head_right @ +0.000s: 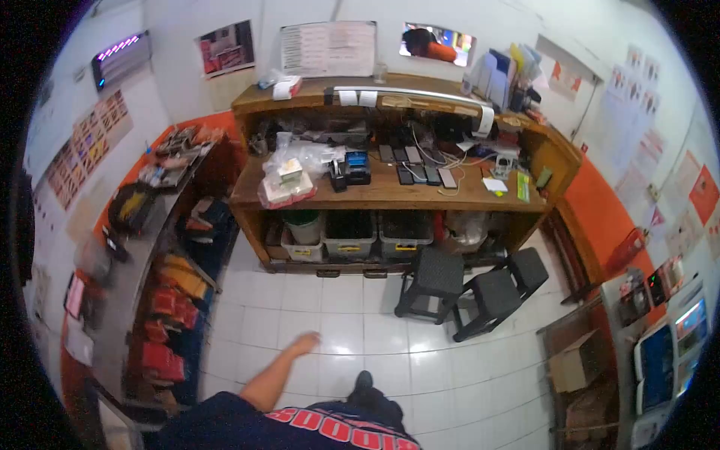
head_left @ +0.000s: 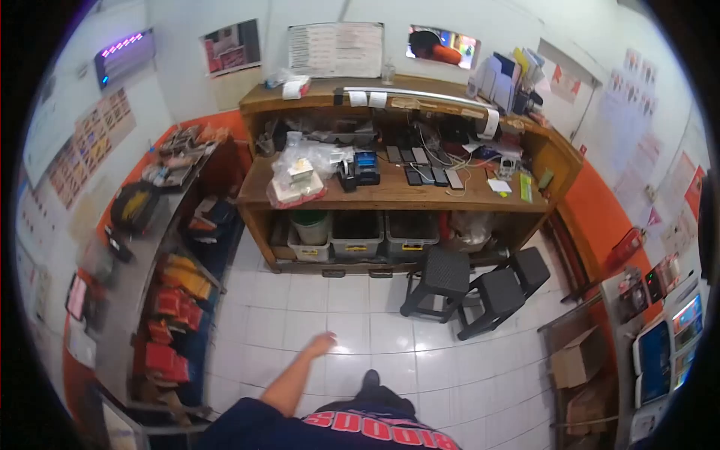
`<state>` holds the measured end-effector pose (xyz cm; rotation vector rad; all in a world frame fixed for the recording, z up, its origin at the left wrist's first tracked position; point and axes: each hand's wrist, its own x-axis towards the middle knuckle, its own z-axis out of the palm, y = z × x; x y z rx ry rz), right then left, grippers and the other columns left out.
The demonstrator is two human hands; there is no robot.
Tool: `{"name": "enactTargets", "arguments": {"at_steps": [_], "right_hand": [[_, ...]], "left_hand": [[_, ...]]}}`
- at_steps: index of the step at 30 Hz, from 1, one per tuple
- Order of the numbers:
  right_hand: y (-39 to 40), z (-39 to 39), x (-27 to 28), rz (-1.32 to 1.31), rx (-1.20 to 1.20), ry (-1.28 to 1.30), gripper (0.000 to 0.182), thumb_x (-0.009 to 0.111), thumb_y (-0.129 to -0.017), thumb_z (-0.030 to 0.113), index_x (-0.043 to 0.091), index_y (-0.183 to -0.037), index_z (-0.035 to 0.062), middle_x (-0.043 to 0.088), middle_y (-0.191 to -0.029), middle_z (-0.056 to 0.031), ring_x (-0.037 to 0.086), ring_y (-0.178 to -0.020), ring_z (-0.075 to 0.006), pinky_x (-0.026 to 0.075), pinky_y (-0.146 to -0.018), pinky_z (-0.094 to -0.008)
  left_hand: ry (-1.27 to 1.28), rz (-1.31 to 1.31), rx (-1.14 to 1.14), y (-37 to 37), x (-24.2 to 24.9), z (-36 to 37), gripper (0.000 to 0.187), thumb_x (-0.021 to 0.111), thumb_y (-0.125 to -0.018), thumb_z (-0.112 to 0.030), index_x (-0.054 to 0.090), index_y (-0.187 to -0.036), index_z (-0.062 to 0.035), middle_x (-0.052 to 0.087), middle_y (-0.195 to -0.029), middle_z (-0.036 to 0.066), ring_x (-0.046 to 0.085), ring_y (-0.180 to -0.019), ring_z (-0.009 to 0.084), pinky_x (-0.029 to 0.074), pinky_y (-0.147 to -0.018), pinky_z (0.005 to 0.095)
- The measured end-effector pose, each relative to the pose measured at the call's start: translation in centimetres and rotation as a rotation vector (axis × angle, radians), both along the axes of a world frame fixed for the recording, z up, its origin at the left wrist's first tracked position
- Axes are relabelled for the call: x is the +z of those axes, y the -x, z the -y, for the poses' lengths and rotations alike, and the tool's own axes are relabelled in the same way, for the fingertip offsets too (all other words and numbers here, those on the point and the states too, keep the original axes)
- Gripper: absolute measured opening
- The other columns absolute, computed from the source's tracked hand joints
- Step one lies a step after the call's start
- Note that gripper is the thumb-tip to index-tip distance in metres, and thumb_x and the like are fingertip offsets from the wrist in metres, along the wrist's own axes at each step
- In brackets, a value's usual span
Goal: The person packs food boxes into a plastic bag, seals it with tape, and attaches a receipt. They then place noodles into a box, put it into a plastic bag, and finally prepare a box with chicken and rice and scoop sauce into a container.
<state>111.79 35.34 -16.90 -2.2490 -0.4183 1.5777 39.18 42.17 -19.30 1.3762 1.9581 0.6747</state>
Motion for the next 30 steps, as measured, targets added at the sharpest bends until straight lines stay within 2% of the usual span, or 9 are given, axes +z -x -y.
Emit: {"name": "enactTargets", "arguments": {"at_steps": [1,3,7,9,11,19,22,25,30], "right_hand": [[0.9,-3.7,-2.7,-0.046,-0.075,-0.019,0.036,0.059,-0.094,0.024,0.057,-0.124,0.0047,0.063,-0.109,-0.0169,0.063,-0.083,-0.0324,0.052,-0.061,-0.0434],[3.7,-14.0,-8.3,-0.171,-0.250,-0.039,0.035,0.058,-0.094,0.023,0.057,-0.124,0.0054,0.062,-0.108,-0.0163,0.063,-0.080,-0.0326,0.052,-0.057,-0.0425],[25.2,-40.0,2.3,-0.266,0.160,-0.420,0.024,0.055,-0.093,0.022,0.057,-0.109,0.0059,0.065,-0.091,-0.0087,0.067,-0.071,-0.0229,0.051,-0.052,-0.0310],[35.3,-50.0,4.9,-0.366,0.270,-0.488,0.035,0.058,-0.093,0.023,0.056,-0.122,0.0037,0.067,-0.098,-0.0110,0.067,-0.077,-0.0237,0.055,-0.063,-0.0334],[44.7,-56.8,6.4,-0.422,0.325,-0.504,0.030,0.061,-0.094,0.021,0.057,-0.118,0.0041,0.070,-0.096,-0.0107,0.066,-0.068,-0.0195,0.053,-0.053,-0.0275],[79.1,-73.6,6.6,-0.501,0.636,-0.333,0.028,0.059,-0.097,0.025,0.061,-0.120,0.0089,0.071,-0.109,-0.0089,0.069,-0.085,-0.0208,0.054,-0.069,-0.0327],[88.0,-78.0,8.3,-0.498,0.771,-0.345,0.026,0.061,-0.097,0.024,0.062,-0.118,0.0092,0.070,-0.110,-0.0056,0.069,-0.089,-0.0190,0.054,-0.072,-0.0306],[90.6,-81.8,9.4,-0.495,0.773,-0.374,0.024,0.061,-0.096,0.023,0.063,-0.116,0.0084,0.071,-0.107,-0.0054,0.069,-0.087,-0.0183,0.054,-0.072,-0.0291],[87.6,-88.3,6.2,-0.440,0.623,-0.359,0.021,0.060,-0.096,0.020,0.065,-0.113,0.0083,0.071,-0.102,-0.0058,0.069,-0.086,-0.0166,0.053,-0.070,-0.0282]], "left_hand": [[0.266,0.274,-0.025,-2.0,4.2,-2.6,0.044,0.063,-0.094,-0.030,0.063,-0.129,-0.0030,0.063,-0.132,0.017,0.058,-0.124,0.0314,0.045,-0.106,0.0390],[0.198,0.144,-0.261,-2.8,7.3,-6.9,0.045,0.066,-0.092,-0.030,0.064,-0.128,-0.0037,0.067,-0.128,0.015,0.061,-0.120,0.0291,0.047,-0.104,0.0371],[0.135,0.336,-0.101,4.3,8.2,-14.8,0.045,0.066,-0.091,-0.034,0.066,-0.127,-0.0075,0.071,-0.120,0.013,0.066,-0.113,0.0279,0.050,-0.099,0.0372],[0.100,0.196,0.086,11.0,7.5,-17.9,0.043,0.067,-0.090,-0.031,0.067,-0.125,-0.0066,0.071,-0.118,0.013,0.066,-0.111,0.0269,0.051,-0.098,0.0364],[0.051,0.206,0.227,18.4,7.7,-20.1,0.042,0.067,-0.090,-0.028,0.066,-0.125,-0.0061,0.071,-0.117,0.013,0.067,-0.109,0.0265,0.051,-0.097,0.0358],[-0.371,0.190,0.922,43.9,10.8,-29.0,0.049,0.064,-0.092,-0.014,0.053,-0.139,-0.0064,0.060,-0.135,0.017,0.056,-0.126,0.0286,0.043,-0.105,0.0380],[-0.316,0.551,1.133,49.1,13.0,-33.2,0.076,0.064,-0.093,-0.035,0.027,-0.155,-0.0136,0.043,-0.147,0.014,0.045,-0.131,0.0288,0.043,-0.099,0.0446],[-0.407,0.747,1.303,51.8,11.5,-37.1,0.075,0.060,-0.091,-0.048,0.031,-0.152,-0.0144,0.052,-0.133,0.009,0.055,-0.104,0.0209,0.044,-0.087,0.0393],[-0.423,0.708,1.503,53.4,13.3,-42.2,0.066,0.056,-0.090,-0.052,0.039,-0.143,-0.0159,0.054,-0.126,0.008,0.054,-0.099,0.0198,0.043,-0.085,0.0388]]}}
